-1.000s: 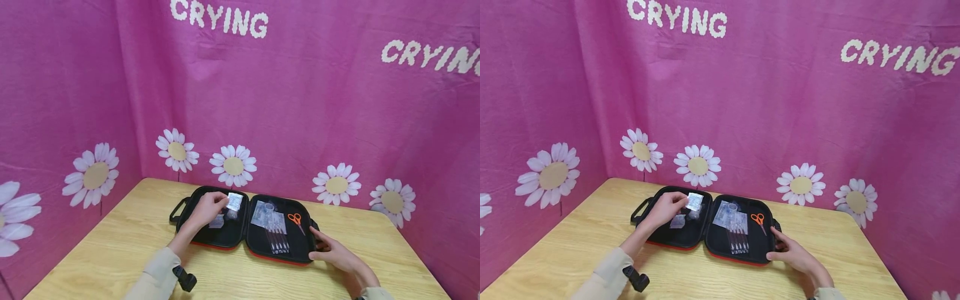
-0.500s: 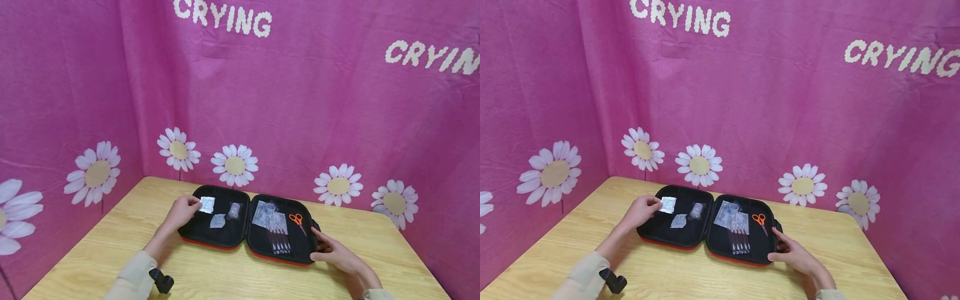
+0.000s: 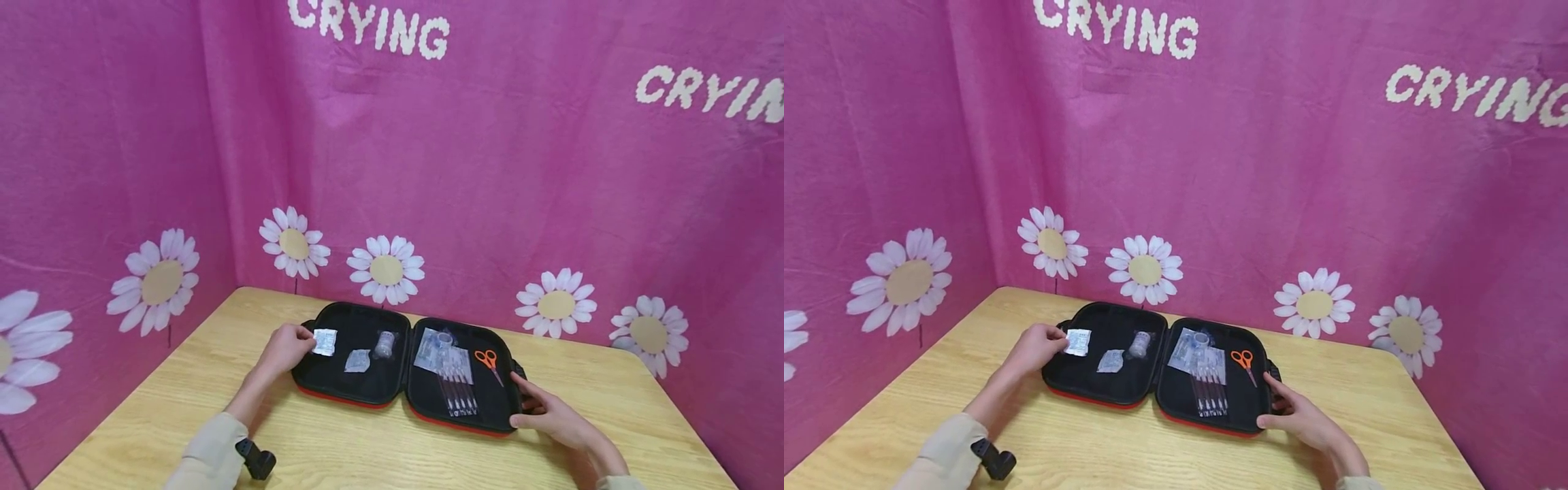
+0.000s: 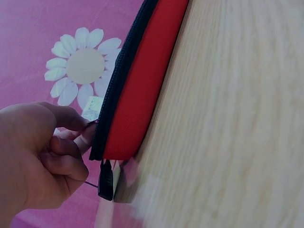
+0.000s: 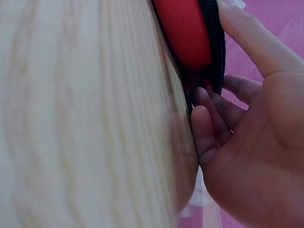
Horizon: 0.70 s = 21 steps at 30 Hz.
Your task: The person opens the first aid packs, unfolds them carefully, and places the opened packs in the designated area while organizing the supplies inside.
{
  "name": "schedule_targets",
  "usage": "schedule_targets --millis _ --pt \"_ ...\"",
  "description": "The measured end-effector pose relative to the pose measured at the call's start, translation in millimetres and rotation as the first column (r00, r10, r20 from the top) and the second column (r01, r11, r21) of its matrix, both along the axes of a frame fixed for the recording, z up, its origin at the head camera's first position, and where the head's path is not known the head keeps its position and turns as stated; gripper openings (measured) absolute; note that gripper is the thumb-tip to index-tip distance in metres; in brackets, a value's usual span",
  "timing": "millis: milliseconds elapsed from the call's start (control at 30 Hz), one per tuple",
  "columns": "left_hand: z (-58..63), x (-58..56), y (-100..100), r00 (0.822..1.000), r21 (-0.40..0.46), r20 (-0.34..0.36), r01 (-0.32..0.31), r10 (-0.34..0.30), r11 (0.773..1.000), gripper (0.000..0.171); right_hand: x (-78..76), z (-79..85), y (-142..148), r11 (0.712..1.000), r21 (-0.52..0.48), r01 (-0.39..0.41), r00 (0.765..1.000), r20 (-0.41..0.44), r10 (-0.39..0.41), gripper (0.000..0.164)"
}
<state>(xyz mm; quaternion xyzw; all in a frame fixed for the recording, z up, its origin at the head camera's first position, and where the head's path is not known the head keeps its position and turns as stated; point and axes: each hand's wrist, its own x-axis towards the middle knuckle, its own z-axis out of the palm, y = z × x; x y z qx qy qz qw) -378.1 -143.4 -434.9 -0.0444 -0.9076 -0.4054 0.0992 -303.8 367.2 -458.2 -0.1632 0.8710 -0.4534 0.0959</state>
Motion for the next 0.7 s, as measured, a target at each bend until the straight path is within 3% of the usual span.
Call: schedule_targets --millis 267,467,700 --pt "1.3 1.9 -1.3 1.0 -0.094 0.024 0.021 -0.019 0.995 0.01 1.4 1.1 0.2 1.0 -0.002 -0.003 1.0 0.009 0.003 0.084" --pt "1.6 5.5 8.2 0.997 -0.222 0.058 -0.034 0.047 0.974 0.011 1.2 0.9 1.2 1.0 -0.007 -0.005 1.0 0.019 0.005 0.085" --pt "-0.5 11.4 18.9 0.996 -0.295 0.012 -0.085 0.093 0.952 0.018 0.4 0.4 -1.2 1.0 0.007 0.005 1.0 0.025 -0.006 0.084"
